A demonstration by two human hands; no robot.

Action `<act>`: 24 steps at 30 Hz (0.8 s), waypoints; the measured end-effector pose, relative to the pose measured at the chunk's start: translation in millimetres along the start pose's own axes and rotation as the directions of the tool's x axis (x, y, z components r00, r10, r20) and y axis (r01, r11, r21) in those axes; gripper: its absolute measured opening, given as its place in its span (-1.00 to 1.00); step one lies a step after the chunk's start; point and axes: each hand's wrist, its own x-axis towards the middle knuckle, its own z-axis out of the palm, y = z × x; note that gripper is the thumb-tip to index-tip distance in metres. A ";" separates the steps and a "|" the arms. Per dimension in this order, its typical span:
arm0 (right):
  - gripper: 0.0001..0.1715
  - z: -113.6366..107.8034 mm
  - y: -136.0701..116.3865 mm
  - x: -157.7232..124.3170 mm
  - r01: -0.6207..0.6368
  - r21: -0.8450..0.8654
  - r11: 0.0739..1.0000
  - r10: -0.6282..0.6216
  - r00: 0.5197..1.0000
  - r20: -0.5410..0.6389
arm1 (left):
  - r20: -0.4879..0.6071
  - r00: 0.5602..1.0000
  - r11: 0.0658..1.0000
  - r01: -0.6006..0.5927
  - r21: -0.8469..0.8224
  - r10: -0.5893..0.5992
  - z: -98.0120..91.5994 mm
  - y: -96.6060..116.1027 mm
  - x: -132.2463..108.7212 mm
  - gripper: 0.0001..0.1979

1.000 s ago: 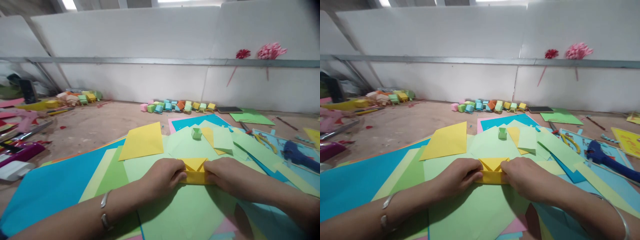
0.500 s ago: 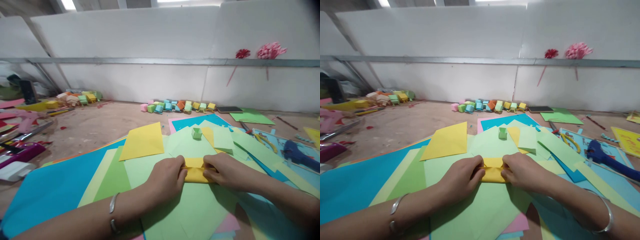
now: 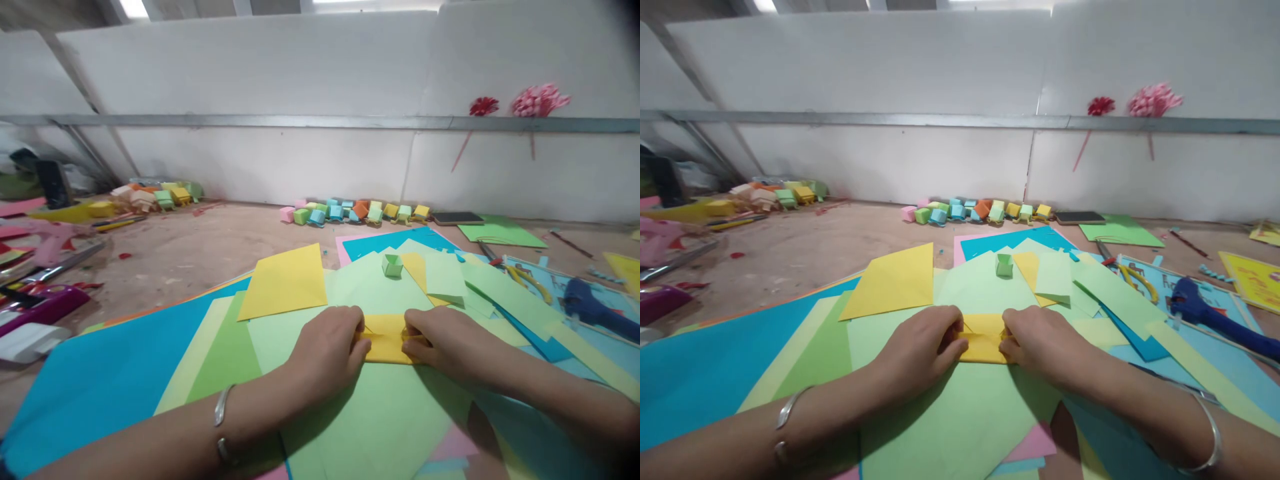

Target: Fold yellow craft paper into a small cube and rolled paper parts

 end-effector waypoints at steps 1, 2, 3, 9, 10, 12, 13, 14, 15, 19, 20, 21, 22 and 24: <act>-0.87 0.5 0.8 0.3 -0.017 -0.019 1.000 0.016 1.000 -0.013 | -0.034 0.999 1.000 -0.015 -0.015 0.015 0.9 -1.8 0.0 -0.90; -0.88 1.3 2.1 0.9 -0.023 -0.031 0.999 0.021 0.999 -0.039 | -0.068 0.997 0.999 -0.040 -0.032 0.037 2.0 -3.9 0.1 -0.81; -0.85 2.4 3.8 1.6 -0.011 -0.036 0.999 0.008 0.997 -0.078 | -0.099 0.993 0.996 -0.070 -0.049 0.065 3.2 -6.1 0.5 -0.73; -0.64 7.9 14.7 8.5 0.199 0.009 0.980 -0.194 0.963 -0.186 | -0.122 0.974 0.969 -0.206 -0.139 0.189 6.4 -13.6 5.8 -0.55; -0.62 7.8 15.7 9.6 0.204 0.033 0.979 -0.194 0.964 -0.181 | -0.117 0.975 0.967 -0.204 -0.155 0.187 6.1 -13.4 6.3 -0.55; -0.65 6.5 16.9 11.2 0.196 0.093 0.976 -0.178 0.968 -0.176 | -0.115 0.979 0.965 -0.190 -0.182 0.171 5.3 -12.4 6.2 -0.54; -0.70 5.7 17.1 11.6 0.192 0.128 0.973 -0.169 0.971 -0.170 | -0.122 0.979 0.964 -0.183 -0.192 0.162 5.0 -11.9 5.7 -0.52; -0.76 4.9 17.2 11.9 0.195 0.169 0.966 -0.168 0.973 -0.161 | -0.135 0.979 0.964 -0.177 -0.199 0.152 4.7 -11.5 5.1 -0.51; -0.79 4.2 17.2 12.0 0.203 0.218 0.955 -0.172 0.974 -0.150 | -0.149 0.979 0.963 -0.170 -0.207 0.141 4.4 -11.3 4.3 -0.49; -0.78 3.4 17.3 11.2 0.207 0.458 0.865 -0.168 0.978 -0.124 | -0.167 0.984 0.944 -0.107 -0.313 0.056 1.5 -11.7 3.3 -0.47; -0.80 3.6 17.5 11.1 0.202 0.506 0.838 -0.152 0.978 -0.139 | -0.155 0.988 0.927 -0.077 -0.367 0.021 0.1 -11.7 3.7 -0.50; -0.83 3.7 17.6 11.0 0.204 0.546 0.813 -0.132 0.977 -0.168 | -0.133 0.991 0.899 -0.047 -0.435 -0.013 -1.5 -11.4 4.3 -0.56; -0.86 3.9 17.7 11.1 0.216 0.585 0.782 -0.116 0.972 -0.204 | -0.101 0.994 0.858 -0.014 -0.514 -0.044 -3.2 -11.0 5.1 -0.66; -0.89 4.4 17.5 11.7 0.238 0.690 0.683 -0.080 0.964 -0.254 | -0.020 0.995 0.734 0.056 -0.677 -0.093 -6.6 -9.7 6.6 -0.84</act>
